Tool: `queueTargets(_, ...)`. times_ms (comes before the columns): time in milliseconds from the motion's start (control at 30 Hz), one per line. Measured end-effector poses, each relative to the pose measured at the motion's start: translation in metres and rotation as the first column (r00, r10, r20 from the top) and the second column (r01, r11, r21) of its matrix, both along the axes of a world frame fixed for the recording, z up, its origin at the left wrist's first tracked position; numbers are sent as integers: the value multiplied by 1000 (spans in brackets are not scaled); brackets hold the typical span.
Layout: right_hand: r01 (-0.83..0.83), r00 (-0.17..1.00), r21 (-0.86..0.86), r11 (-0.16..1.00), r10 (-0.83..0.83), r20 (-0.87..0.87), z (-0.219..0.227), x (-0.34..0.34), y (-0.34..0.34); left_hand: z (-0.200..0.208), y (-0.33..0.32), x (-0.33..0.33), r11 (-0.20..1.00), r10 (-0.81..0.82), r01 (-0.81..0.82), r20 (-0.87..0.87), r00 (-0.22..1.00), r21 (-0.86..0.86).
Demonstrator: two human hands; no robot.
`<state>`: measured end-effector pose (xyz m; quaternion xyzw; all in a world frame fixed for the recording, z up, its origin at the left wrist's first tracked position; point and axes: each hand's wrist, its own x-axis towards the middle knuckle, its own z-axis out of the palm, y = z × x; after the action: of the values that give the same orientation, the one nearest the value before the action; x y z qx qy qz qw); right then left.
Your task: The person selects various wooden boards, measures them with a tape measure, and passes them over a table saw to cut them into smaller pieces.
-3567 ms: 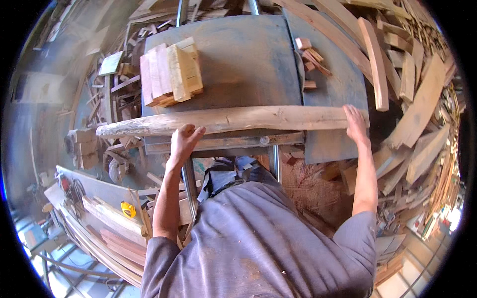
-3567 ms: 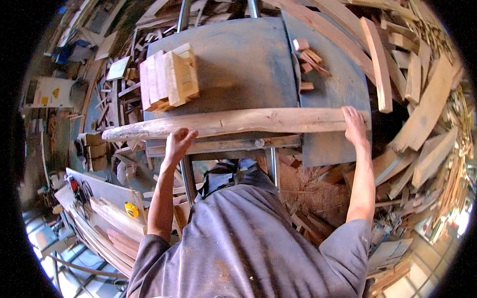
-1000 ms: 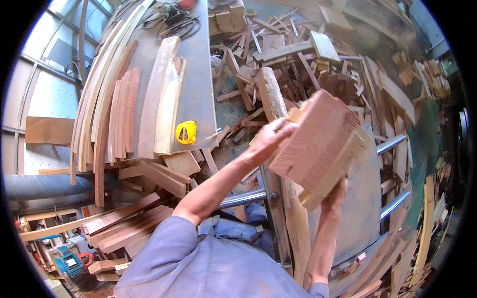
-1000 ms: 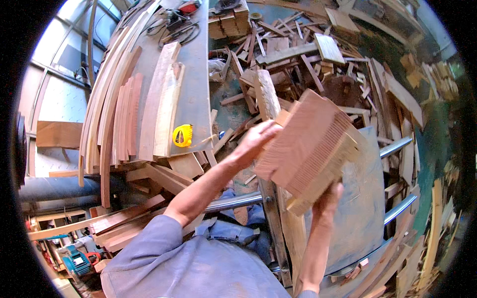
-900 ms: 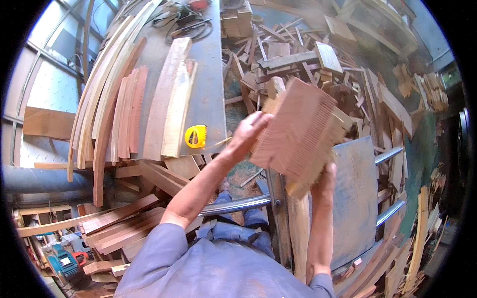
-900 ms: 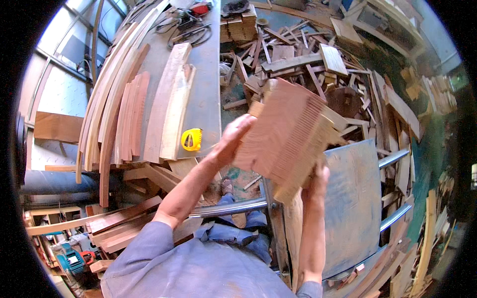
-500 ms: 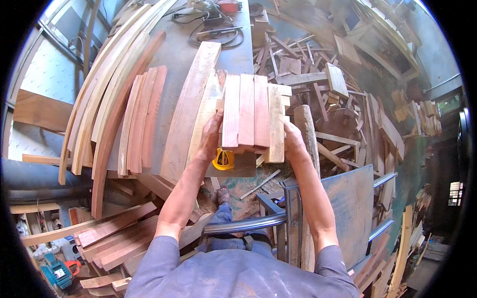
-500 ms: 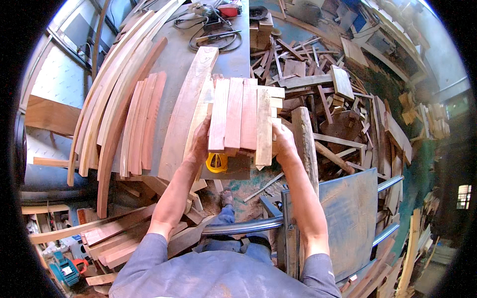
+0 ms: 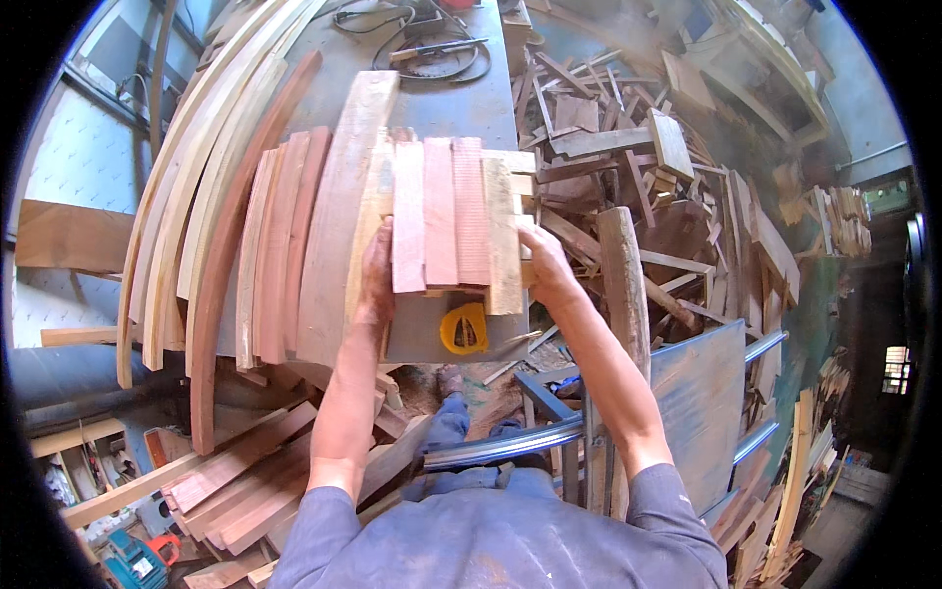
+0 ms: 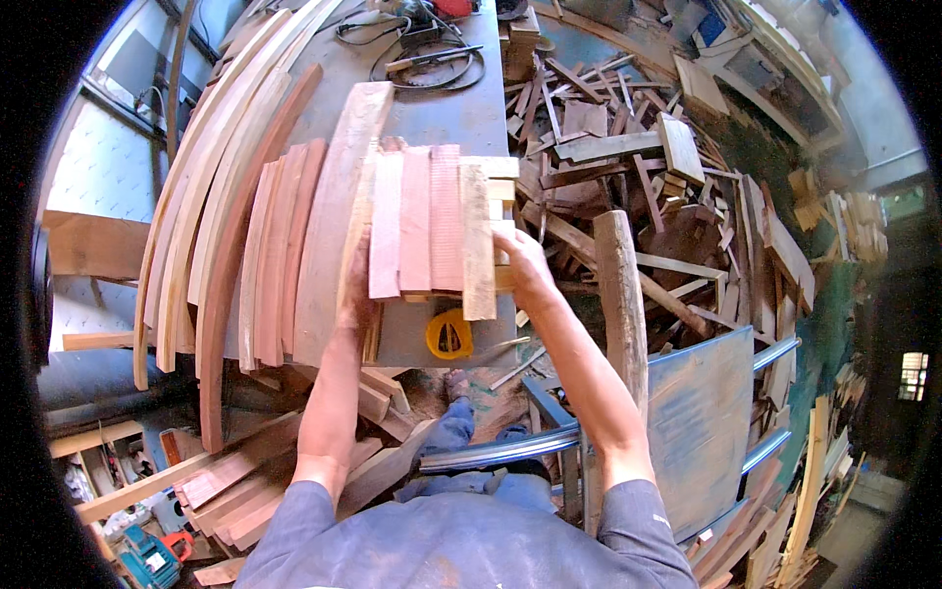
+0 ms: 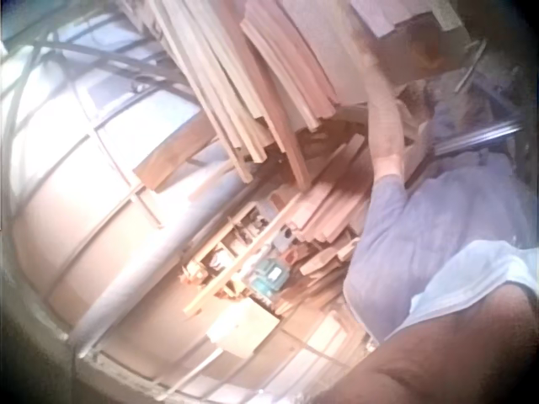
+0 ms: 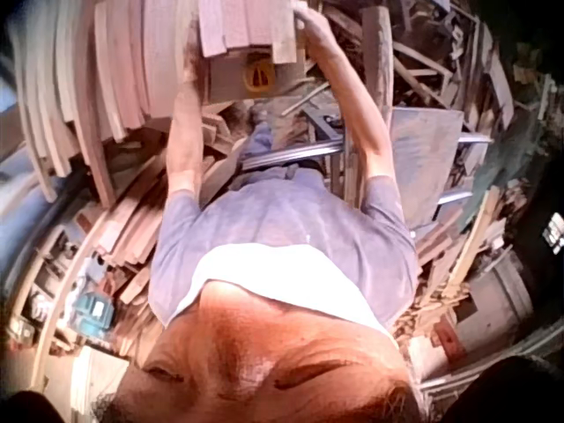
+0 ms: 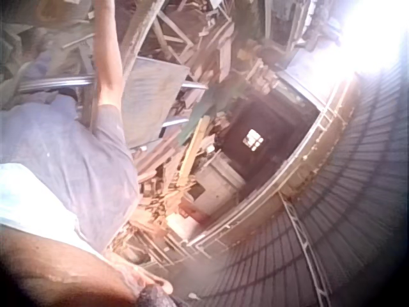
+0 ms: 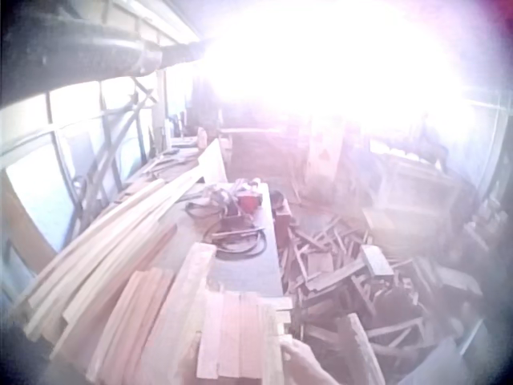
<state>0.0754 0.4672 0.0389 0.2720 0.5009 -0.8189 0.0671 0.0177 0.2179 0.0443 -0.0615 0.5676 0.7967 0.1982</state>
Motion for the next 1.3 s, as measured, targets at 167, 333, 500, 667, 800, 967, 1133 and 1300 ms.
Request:
queueTargets(167, 2, 999, 79, 997, -5, 41, -1, -40, -24, -3, -27, -22, 1000, -17, 17, 33, 999, -11)
queueTargets(333, 7, 999, 19, 1000, -6, -47, 2, -44, -29, -7, -27, -23, 1000, 8, -8, -14, 1000, -26)
queueTargets(500, -22, 1000, 66, 998, 22, 5, -2, -40, -13, -18, -20, -16, 999, -27, 28, -18, 999, 27)
queueTargets(667, 67, 998, 70, 995, -67, -2, -5, -32, -13, -26, -19, -27, 997, -17, 13, 45, 999, 76)
queueTargets(800, 372, 926, 27, 928, -370, -72, 0, 29, 0, -9, -24, -16, 998, 46, -46, 13, 999, 34)
queueTargets(967, 364, 930, -49, 930, -366, -37, 37, 228, -11, -11, -31, 61, 914, 183, -260, -257, 949, -311)
queueTargets(1133, 346, 864, 99, 933, -358, 355, 0, 439, -53, -19, -40, 203, 573, -171, -249, -411, 896, -780)
queueTargets(1300, 520, 687, 146, 842, -513, 514, -6, 559, -100, -32, -4, 316, 706, -571, 247, -326, 754, -664)
